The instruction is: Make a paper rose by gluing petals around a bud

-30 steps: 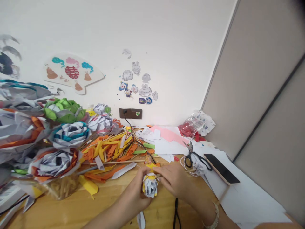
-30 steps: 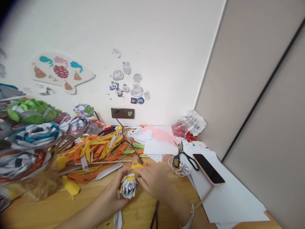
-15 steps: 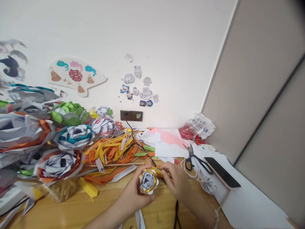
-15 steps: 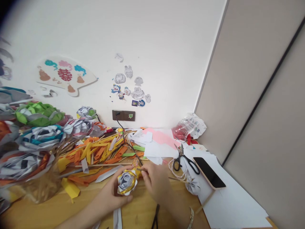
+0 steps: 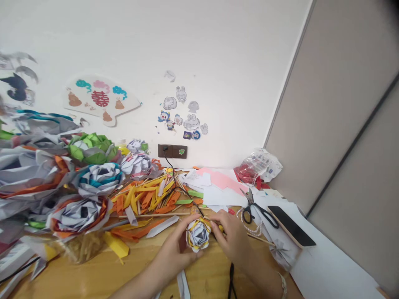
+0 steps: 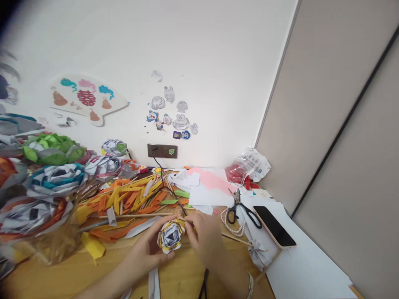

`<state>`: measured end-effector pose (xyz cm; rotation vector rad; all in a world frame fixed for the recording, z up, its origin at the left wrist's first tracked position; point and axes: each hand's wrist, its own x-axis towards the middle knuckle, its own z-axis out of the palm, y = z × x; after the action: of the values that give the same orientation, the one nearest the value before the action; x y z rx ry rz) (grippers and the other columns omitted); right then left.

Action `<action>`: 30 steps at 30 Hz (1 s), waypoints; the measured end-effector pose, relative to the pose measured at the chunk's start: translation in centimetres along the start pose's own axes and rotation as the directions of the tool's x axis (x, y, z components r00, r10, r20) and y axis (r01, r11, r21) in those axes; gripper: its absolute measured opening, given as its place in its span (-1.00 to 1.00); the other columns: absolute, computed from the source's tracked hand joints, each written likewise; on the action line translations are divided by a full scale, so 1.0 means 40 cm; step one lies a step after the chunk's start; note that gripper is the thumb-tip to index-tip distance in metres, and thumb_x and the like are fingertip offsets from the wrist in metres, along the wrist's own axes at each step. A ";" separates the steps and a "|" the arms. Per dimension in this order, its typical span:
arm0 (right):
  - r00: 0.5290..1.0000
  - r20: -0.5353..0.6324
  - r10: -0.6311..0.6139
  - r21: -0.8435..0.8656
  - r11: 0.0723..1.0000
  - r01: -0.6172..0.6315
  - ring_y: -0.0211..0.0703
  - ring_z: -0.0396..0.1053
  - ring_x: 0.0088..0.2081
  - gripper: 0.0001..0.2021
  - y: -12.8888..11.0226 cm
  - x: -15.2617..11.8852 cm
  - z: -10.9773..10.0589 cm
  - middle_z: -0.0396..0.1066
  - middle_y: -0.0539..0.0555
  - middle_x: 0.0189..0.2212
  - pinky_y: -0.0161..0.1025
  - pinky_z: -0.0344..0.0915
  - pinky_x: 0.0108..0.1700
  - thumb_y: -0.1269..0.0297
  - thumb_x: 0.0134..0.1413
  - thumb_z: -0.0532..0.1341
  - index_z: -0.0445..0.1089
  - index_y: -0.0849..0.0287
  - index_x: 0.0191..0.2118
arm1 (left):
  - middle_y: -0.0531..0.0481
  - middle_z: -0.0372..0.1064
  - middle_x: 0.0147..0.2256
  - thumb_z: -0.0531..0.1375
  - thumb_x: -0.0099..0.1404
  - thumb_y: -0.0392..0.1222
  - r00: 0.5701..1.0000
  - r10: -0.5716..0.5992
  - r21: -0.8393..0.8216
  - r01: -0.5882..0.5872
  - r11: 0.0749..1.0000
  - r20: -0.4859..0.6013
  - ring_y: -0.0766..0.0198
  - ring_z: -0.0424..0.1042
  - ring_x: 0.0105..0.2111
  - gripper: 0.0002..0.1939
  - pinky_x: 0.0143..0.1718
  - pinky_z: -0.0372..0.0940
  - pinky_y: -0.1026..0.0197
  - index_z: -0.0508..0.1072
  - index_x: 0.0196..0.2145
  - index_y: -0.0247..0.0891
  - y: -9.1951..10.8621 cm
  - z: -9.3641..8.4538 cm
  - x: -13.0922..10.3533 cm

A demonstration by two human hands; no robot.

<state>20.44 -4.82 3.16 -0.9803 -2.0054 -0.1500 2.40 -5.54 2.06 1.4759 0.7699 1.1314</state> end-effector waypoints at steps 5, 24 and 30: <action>0.999 0.030 0.019 0.106 0.994 -0.023 -0.19 0.37 -0.40 -0.84 -0.013 -0.001 0.005 0.42 0.04 -0.45 -0.29 0.21 -0.38 0.35 0.18 0.02 0.35 0.15 -0.27 | -0.13 0.24 0.02 0.31 -0.13 -0.41 0.999 -0.004 -0.023 0.005 1.000 0.046 0.04 0.23 0.07 -0.29 0.06 0.16 0.11 0.20 0.00 -0.15 -0.011 0.012 -0.009; 0.984 0.060 0.170 0.225 0.958 -0.180 -0.21 0.35 -0.43 -0.86 -0.027 0.002 0.000 0.42 0.02 -0.46 -0.31 0.21 -0.41 0.35 0.11 0.07 0.37 0.16 -0.32 | -0.15 0.26 0.00 0.26 -0.07 -0.35 0.994 0.044 0.128 -0.030 0.991 -0.105 0.07 0.29 0.01 -0.38 -0.02 0.26 0.12 0.22 -0.02 -0.21 0.007 0.009 -0.014; 0.990 0.029 0.138 0.198 0.970 -0.141 -0.19 0.33 -0.43 -0.85 -0.032 0.000 0.007 0.39 0.04 -0.48 -0.29 0.19 -0.40 0.36 0.13 0.06 0.37 0.18 -0.32 | -0.16 0.34 -0.06 0.22 0.01 -0.30 0.966 0.211 0.407 -0.134 0.903 -0.150 0.09 0.34 -0.02 -0.51 -0.02 0.27 0.10 0.24 -0.06 -0.22 0.012 0.001 -0.016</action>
<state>19.37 -5.56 3.30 -0.9905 -1.9150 0.1333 2.16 -6.25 2.38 1.8179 1.0644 1.3213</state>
